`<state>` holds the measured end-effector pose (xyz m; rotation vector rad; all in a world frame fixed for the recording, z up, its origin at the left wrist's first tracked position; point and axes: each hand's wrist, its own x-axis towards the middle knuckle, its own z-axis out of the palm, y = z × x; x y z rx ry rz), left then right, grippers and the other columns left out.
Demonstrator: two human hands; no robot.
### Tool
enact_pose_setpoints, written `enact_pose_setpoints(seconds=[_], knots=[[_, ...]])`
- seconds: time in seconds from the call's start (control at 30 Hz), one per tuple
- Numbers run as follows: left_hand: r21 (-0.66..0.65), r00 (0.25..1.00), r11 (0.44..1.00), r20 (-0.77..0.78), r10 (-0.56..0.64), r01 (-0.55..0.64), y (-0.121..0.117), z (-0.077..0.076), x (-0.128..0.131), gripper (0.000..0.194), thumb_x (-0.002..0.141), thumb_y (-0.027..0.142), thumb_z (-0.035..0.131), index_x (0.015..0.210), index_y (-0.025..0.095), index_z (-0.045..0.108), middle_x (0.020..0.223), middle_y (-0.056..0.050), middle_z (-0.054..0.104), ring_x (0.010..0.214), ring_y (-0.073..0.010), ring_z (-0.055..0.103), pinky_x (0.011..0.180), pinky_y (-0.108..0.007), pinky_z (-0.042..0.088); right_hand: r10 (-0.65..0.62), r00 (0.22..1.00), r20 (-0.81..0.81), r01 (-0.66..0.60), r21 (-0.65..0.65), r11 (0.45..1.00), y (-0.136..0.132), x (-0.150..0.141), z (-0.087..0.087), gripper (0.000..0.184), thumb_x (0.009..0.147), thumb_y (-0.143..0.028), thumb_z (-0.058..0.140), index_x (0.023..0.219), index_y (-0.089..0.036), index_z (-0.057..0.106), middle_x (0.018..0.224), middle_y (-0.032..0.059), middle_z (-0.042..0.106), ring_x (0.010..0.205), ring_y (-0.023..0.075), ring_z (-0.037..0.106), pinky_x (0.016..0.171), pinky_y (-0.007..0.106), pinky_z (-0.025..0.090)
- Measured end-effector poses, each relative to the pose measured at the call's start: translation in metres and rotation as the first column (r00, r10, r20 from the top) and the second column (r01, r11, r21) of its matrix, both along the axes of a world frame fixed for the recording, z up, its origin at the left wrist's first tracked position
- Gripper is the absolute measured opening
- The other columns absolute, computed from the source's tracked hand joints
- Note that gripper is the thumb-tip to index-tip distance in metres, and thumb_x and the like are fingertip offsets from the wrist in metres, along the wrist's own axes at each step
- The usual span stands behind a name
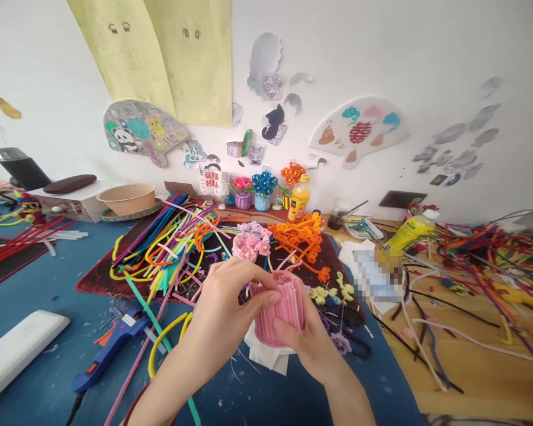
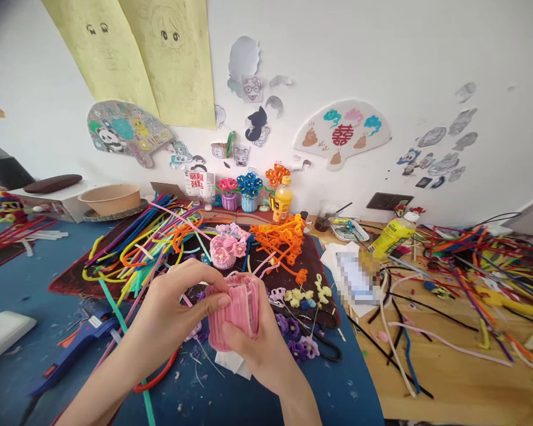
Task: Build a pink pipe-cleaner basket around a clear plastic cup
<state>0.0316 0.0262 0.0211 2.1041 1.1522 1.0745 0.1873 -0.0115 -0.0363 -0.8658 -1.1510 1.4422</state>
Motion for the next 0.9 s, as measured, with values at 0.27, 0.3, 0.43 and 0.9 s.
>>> enact_pose_setpoints(seconds=[0.27,0.3,0.43,0.9], knots=[[-0.106,0.997,0.993,0.053,-0.049,0.054,-0.002,0.013,-0.005,0.004,0.081,0.019,0.072,0.080,0.023,0.071,0.082,0.005,0.073,0.078,-0.0137,0.064,0.075,-0.029,0.045,0.010,1.000,-0.022,-0.010,0.005,1.000,-0.001,0.002,-0.004,0.068,0.084,-0.049,0.070,0.140,-0.030,0.039,0.131,0.0076,0.062,0.117,0.0262,0.063,0.098,0.038,0.051],[-0.111,0.998,0.992,0.050,-0.047,0.052,-0.002,0.014,-0.005,0.005,0.080,0.018,0.073,0.079,0.023,0.071,0.082,0.005,0.073,0.078,-0.0134,0.064,0.075,-0.028,0.045,0.006,1.000,-0.024,-0.006,0.011,1.000,0.000,0.002,-0.004,0.068,0.083,-0.049,0.071,0.140,-0.031,0.039,0.131,0.0077,0.062,0.119,0.0268,0.062,0.099,0.039,0.051],[-0.089,0.994,0.995,0.100,-0.030,0.039,0.000,0.009,-0.001,0.005,0.081,0.019,0.071,0.081,0.024,0.071,0.082,0.005,0.072,0.077,-0.0123,0.064,0.074,-0.027,0.046,0.003,1.000,-0.020,-0.002,0.031,1.000,0.004,0.000,-0.005,0.069,0.078,-0.049,0.076,0.136,-0.030,0.044,0.128,0.0079,0.065,0.133,0.0288,0.051,0.102,0.041,0.049],[-0.049,0.999,0.999,-0.051,-0.009,0.006,0.000,0.005,0.000,0.007,0.082,0.020,0.066,0.084,0.026,0.069,0.082,0.004,0.071,0.080,-0.0172,0.064,0.081,-0.037,0.045,0.008,0.991,0.137,-0.007,-0.013,1.000,-0.004,0.009,-0.008,0.074,0.091,-0.046,0.063,0.151,-0.033,0.021,0.147,0.0066,0.046,0.135,0.0226,0.047,0.113,0.037,0.037]])
